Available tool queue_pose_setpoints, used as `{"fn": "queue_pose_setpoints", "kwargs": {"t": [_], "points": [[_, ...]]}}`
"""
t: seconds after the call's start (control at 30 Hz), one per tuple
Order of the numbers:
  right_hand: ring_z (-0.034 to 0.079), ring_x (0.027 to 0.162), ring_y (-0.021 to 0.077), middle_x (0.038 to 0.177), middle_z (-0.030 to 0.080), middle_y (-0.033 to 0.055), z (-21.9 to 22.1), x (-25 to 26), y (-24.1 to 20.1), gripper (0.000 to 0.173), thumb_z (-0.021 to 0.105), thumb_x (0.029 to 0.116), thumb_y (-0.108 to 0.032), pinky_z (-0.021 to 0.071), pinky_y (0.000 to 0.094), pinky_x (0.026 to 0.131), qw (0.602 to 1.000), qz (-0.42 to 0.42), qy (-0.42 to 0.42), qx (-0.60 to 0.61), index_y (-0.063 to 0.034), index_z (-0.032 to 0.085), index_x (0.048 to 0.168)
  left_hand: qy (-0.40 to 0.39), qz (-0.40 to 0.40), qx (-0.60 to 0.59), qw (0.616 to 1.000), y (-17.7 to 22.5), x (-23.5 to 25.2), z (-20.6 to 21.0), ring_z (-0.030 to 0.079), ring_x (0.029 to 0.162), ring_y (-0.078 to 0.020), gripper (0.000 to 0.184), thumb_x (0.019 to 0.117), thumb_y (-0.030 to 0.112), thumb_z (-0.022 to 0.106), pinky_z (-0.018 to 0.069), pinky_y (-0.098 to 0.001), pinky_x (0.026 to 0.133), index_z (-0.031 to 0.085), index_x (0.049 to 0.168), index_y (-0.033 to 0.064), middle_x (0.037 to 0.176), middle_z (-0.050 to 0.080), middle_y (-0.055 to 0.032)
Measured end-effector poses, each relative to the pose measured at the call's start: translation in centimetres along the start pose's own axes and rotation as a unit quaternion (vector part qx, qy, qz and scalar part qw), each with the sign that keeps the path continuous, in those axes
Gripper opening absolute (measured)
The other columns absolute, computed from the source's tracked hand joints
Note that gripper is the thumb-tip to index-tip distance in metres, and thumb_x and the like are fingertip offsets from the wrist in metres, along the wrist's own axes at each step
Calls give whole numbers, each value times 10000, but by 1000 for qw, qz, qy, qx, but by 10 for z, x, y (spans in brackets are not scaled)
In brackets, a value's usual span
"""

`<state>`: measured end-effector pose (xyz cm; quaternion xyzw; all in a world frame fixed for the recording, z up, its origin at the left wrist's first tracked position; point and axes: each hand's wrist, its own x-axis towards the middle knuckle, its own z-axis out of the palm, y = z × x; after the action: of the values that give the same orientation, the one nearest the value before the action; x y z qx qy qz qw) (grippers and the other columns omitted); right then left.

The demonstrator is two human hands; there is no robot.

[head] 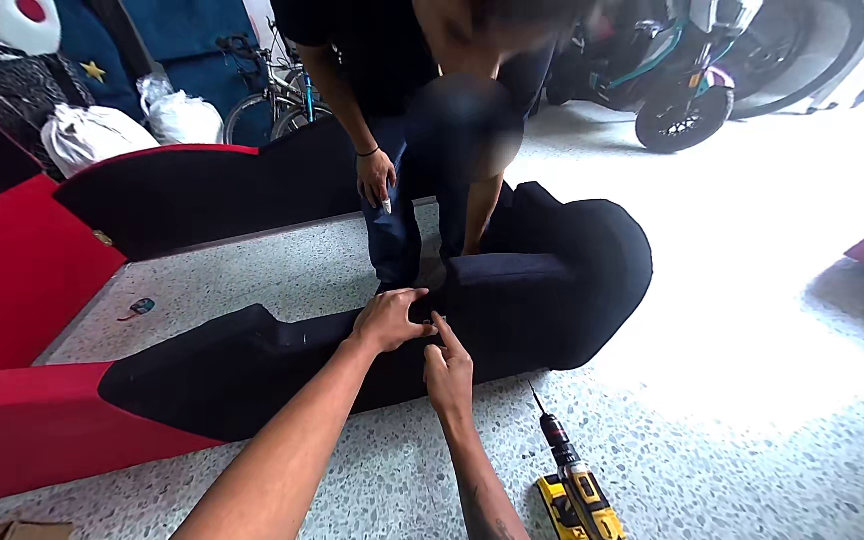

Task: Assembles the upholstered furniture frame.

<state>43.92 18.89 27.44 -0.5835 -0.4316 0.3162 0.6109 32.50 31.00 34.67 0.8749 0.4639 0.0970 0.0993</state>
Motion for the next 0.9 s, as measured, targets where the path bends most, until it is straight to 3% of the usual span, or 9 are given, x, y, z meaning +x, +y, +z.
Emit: {"fn": "queue_pose_setpoints", "kwargs": {"t": [0.1, 0.2, 0.3, 0.4, 0.9], "points": [[561, 444, 173, 650, 675, 46, -11, -4, -8, 450, 517, 1008, -150, 504, 349, 418, 995, -23, 23, 95, -222, 619, 1440, 10, -5, -13, 1000, 2, -1, -1, 635, 1242, -116, 801, 768, 708, 746, 535, -482, 1054, 600, 1448, 311, 1380, 658, 88], [603, 505, 219, 785, 714, 113, -7, 1, 16, 266, 597, 1035, -200, 522, 340, 436, 981, 9, 78, 175, -93, 691, 1259, 21, -5, -9, 1000, 1, -3, 0, 652, 1207, -115, 795, 768, 726, 738, 551, -487, 1022, 602, 1443, 328, 1362, 667, 98], [658, 554, 225, 835, 749, 117, 6, 13, 36, 239, 617, 1038, -260, 529, 327, 450, 975, 74, 85, 192, -45, 717, 1075, 26, 2, -7, 1000, 0, -2, 1, 645, 1213, -90, 799, 757, 724, 750, 549, -463, 1033, 607, 1435, 325, 1353, 669, 111], [684, 559, 218, 801, 763, 95, 13, 18, 36, 279, 631, 1035, -293, 541, 322, 449, 973, 113, 90, 181, -43, 741, 979, 26, 6, -2, 1000, -1, -3, 2, 641, 1215, -78, 799, 767, 726, 741, 543, -439, 1043, 608, 1438, 313, 1354, 669, 108], [681, 552, 226, 808, 761, 137, 10, 16, 29, 243, 652, 1026, -243, 522, 310, 439, 968, 108, 85, 211, -29, 754, 977, 23, 1, 7, 1000, 2, -4, 1, 660, 1177, -92, 785, 770, 721, 744, 558, -454, 1006, 608, 1435, 326, 1329, 681, 113]]}}
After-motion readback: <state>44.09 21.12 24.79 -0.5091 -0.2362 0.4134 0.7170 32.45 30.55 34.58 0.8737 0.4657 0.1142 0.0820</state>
